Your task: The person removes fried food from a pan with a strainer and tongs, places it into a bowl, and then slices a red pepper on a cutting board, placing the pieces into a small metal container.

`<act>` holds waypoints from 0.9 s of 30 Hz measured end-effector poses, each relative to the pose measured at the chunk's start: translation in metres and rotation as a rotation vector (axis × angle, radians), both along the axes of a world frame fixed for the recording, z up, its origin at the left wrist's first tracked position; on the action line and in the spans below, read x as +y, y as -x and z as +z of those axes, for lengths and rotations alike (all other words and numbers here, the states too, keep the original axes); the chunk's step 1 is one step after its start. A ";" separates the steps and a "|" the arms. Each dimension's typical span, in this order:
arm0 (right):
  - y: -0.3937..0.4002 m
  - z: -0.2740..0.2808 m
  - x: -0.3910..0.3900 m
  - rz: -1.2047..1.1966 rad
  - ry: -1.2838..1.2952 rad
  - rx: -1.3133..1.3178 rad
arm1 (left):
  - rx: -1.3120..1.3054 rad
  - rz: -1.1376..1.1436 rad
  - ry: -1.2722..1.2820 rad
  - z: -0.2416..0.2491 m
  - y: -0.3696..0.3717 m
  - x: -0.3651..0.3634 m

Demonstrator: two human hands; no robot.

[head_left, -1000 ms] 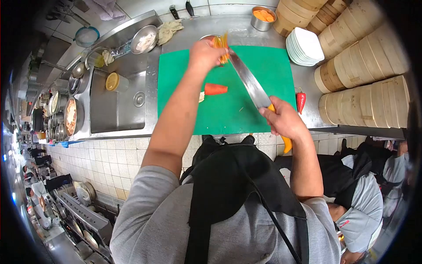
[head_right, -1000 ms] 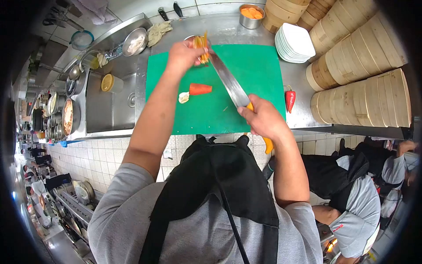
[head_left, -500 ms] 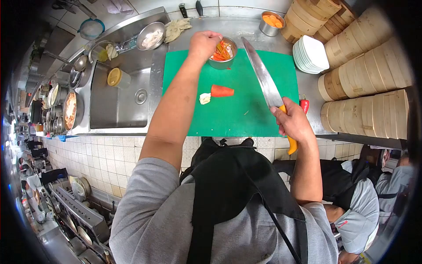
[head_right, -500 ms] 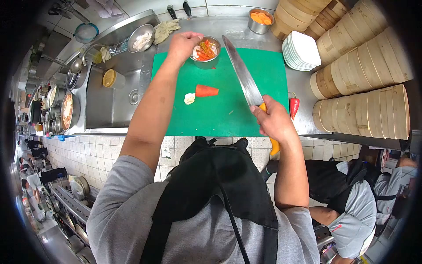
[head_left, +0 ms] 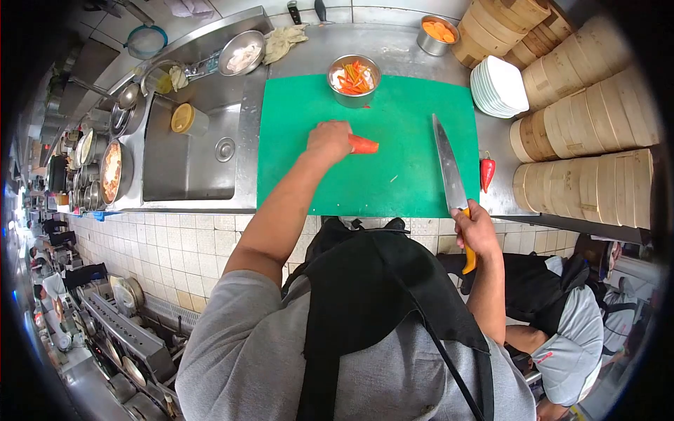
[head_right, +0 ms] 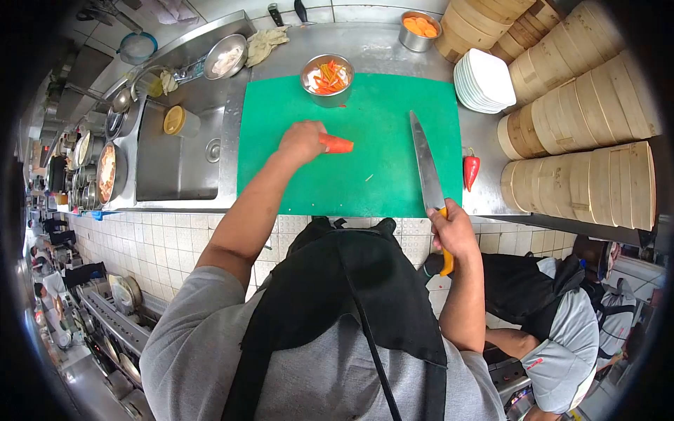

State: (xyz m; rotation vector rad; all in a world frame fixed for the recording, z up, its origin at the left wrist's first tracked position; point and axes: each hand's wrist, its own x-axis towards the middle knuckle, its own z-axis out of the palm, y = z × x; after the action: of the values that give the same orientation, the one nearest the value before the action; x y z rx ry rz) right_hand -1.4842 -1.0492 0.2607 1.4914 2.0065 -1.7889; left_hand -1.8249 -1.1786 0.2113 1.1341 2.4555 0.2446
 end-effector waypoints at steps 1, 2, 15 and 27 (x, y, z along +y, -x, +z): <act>-0.002 -0.001 -0.001 -0.004 0.000 0.000 | -0.043 -0.050 0.050 0.003 -0.002 0.005; -0.003 -0.002 -0.001 -0.018 0.012 0.008 | -0.042 -0.057 0.050 0.001 -0.004 0.010; -0.045 -0.021 -0.010 -0.071 -0.011 -0.037 | 0.027 -0.386 -0.610 -0.042 -0.053 0.019; -0.001 -0.015 -0.010 0.311 -0.532 -0.229 | -0.054 -0.480 -0.598 -0.035 -0.090 0.046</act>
State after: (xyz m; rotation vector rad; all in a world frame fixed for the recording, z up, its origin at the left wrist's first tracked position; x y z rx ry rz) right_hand -1.4830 -1.0588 0.2453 1.3065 2.5300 -0.9650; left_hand -1.7352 -1.1331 0.1761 1.8835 2.0224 0.8778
